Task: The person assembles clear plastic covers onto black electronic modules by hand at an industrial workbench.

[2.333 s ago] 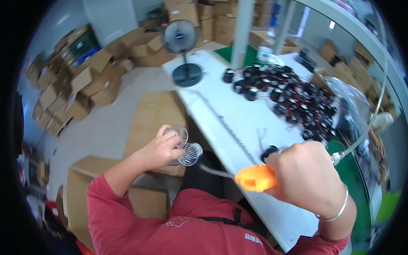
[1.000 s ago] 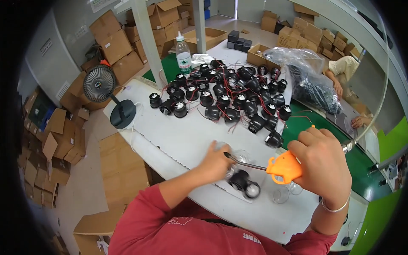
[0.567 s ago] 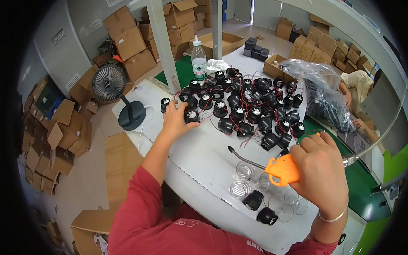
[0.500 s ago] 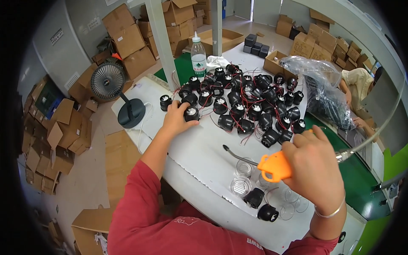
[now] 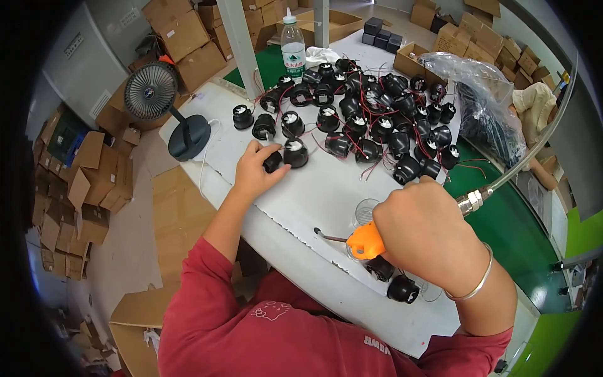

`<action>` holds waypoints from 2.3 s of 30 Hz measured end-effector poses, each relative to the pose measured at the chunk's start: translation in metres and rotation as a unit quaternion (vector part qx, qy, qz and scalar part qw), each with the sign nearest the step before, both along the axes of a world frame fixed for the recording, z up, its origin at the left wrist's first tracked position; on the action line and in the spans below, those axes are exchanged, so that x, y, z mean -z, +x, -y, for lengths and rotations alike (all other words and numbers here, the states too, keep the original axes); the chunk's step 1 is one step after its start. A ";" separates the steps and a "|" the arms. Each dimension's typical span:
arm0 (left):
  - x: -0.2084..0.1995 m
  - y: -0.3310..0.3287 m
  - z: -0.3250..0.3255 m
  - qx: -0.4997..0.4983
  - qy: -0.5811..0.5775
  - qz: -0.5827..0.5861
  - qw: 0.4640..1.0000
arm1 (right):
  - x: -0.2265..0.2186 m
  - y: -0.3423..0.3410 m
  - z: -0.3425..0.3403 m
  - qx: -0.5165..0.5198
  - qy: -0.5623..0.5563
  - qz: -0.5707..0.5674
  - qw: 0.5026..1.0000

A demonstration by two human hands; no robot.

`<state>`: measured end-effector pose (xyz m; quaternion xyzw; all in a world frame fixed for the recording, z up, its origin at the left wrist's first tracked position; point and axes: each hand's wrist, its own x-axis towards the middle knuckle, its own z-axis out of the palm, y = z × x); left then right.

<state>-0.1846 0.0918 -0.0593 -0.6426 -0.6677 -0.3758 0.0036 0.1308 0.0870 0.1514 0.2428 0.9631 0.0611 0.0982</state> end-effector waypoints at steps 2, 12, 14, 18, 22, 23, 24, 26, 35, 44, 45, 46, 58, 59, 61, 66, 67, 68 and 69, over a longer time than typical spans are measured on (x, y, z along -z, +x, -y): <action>-0.018 0.010 0.003 -0.025 -0.052 -0.030 0.998 | 0.001 0.003 0.000 -0.001 0.005 -0.010 1.000; -0.037 0.058 -0.034 -0.025 -0.163 -0.095 0.982 | 0.011 0.004 0.005 0.009 0.026 -0.004 1.000; -0.036 0.061 -0.042 0.007 -0.173 -0.124 0.977 | 0.008 0.004 0.006 0.013 0.028 -0.002 1.000; -0.021 0.035 -0.031 0.090 -0.093 0.040 0.991 | 0.002 0.016 0.003 0.024 0.060 -0.045 0.997; -0.011 0.033 0.022 0.172 0.034 0.304 0.936 | -0.016 0.018 0.014 0.022 0.024 -0.079 0.996; -0.007 0.034 0.037 0.196 0.060 0.337 0.919 | -0.015 0.011 0.021 0.007 0.049 -0.118 0.992; -0.005 0.035 0.047 0.199 0.073 0.300 0.930 | -0.012 0.009 0.019 0.018 0.057 -0.126 0.990; 0.020 0.034 0.074 0.164 0.070 0.441 0.880 | -0.009 0.005 0.017 0.025 0.058 -0.131 0.989; 0.030 0.036 0.122 0.138 -0.044 0.769 0.623 | -0.008 -0.009 0.026 0.015 -0.011 -0.122 0.992; -0.035 -0.032 0.014 0.098 -0.011 0.415 0.904 | -0.005 0.009 0.025 0.017 0.000 -0.116 0.993; -0.040 -0.045 -0.011 0.101 -0.007 0.302 0.948 | -0.006 0.010 0.026 0.002 0.016 -0.100 0.995; -0.038 -0.057 -0.032 0.058 -0.039 0.242 0.968 | -0.004 0.010 0.026 0.008 0.010 -0.077 0.997; -0.069 -0.025 -0.122 0.271 -0.389 0.022 0.880 | 0.003 0.019 -0.001 0.066 -0.005 -0.059 0.996; -0.064 -0.021 -0.119 0.278 -0.361 0.022 0.890 | 0.001 0.018 -0.002 0.061 -0.003 -0.058 0.997; -0.043 -0.016 -0.112 0.255 -0.262 -0.017 0.931 | 0.003 0.018 -0.002 0.054 0.003 -0.056 0.997; -0.075 0.022 -0.098 0.102 -0.294 -0.104 0.945 | 0.004 0.017 -0.003 0.062 0.002 -0.052 0.997; -0.073 0.023 -0.098 0.100 -0.272 -0.137 0.947 | 0.005 0.017 -0.003 0.064 0.002 -0.048 0.997; -0.080 0.024 -0.094 0.083 -0.274 -0.137 0.948 | 0.006 0.018 -0.002 0.064 0.000 -0.046 0.997; -0.087 0.026 -0.090 0.065 -0.275 -0.138 0.949 | 0.006 0.019 -0.001 0.066 -0.001 -0.045 0.997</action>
